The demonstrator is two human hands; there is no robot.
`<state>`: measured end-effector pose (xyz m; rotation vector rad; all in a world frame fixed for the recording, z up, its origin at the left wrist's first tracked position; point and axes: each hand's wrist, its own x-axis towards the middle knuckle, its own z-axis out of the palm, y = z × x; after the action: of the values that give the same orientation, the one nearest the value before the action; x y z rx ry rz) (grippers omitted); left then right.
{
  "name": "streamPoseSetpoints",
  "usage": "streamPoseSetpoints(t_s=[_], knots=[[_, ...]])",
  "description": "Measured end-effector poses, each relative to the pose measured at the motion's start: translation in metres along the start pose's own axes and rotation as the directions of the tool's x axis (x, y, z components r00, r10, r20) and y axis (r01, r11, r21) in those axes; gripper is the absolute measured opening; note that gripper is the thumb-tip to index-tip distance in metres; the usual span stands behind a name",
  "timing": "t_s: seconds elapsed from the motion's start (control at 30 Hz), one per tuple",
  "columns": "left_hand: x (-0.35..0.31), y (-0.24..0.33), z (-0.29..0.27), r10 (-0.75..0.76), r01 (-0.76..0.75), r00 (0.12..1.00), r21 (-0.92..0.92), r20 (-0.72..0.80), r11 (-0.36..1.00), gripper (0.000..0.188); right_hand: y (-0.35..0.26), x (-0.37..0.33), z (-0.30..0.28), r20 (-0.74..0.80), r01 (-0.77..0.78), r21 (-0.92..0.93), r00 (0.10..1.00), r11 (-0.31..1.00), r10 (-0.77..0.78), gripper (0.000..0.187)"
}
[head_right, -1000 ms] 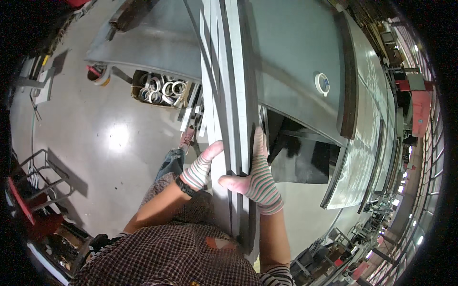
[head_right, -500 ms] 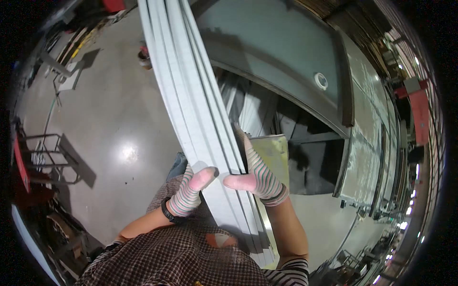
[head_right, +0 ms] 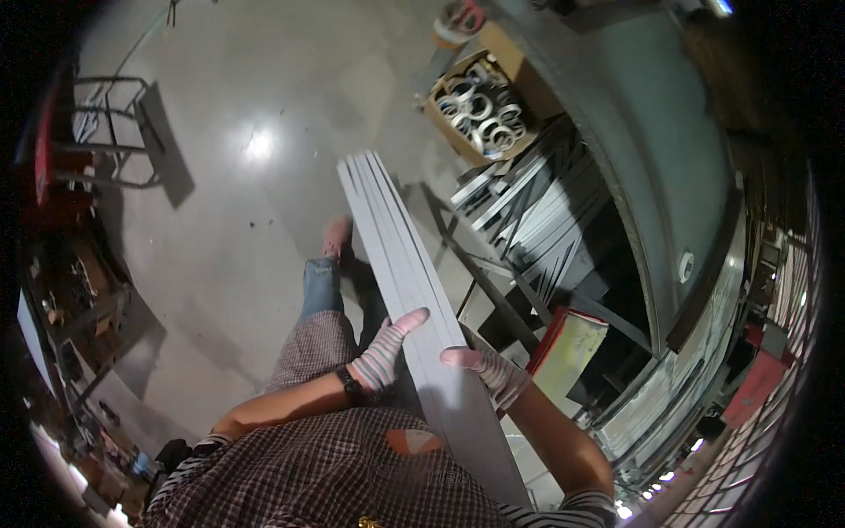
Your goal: Gather long white strips, bundle them with tape, and collect a large pile of scrap material from the factory floor.
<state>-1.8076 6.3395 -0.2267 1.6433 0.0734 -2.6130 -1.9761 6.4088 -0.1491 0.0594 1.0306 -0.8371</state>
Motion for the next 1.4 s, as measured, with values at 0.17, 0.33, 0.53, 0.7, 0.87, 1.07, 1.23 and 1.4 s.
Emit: streamPoseSetpoints(t_s=[0.17,0.33,0.53,0.7,0.87,1.07,1.23,1.4], knots=[[0.053,0.006,-0.036,-0.485,0.484,0.874,-0.067,-0.003,0.873,0.090,0.018,0.050,-0.011,-0.112,-0.380,0.320,0.895,0.868,0.433,0.071],[0.081,0.023,-0.048,-0.580,0.577,0.815,-0.087,-0.001,0.812,0.105,0.016,0.095,-0.021,-0.157,-0.446,0.458,0.811,0.769,0.564,0.074],[0.224,0.023,-0.117,-0.442,0.455,0.890,-0.261,0.109,0.852,0.100,0.047,0.249,-0.107,-0.205,-0.519,0.427,0.742,0.740,0.639,0.067],[0.317,0.028,-0.153,-0.529,0.478,0.849,-0.443,0.010,0.759,0.083,0.122,0.345,-0.195,-0.261,-0.519,0.359,0.743,0.776,0.617,0.062],[0.305,0.005,-0.144,-0.480,0.405,0.877,-0.502,-0.023,0.764,0.073,0.138,0.323,-0.212,-0.303,-0.471,0.194,0.805,0.860,0.509,0.078],[0.246,0.020,-0.094,-0.125,0.091,0.992,-0.531,-0.028,0.842,0.077,0.045,0.297,-0.159,-0.340,-0.215,-0.268,0.933,0.939,0.117,0.100],[0.158,0.038,-0.029,0.145,-0.055,0.971,-0.408,0.192,0.911,0.093,-0.012,0.212,-0.105,-0.287,-0.002,-0.728,0.909,0.686,-0.302,0.103],[0.042,0.002,0.046,0.410,-0.362,0.781,-0.193,0.472,0.912,0.103,-0.059,0.022,-0.022,-0.181,0.178,-0.875,0.743,0.450,-0.645,0.105]])
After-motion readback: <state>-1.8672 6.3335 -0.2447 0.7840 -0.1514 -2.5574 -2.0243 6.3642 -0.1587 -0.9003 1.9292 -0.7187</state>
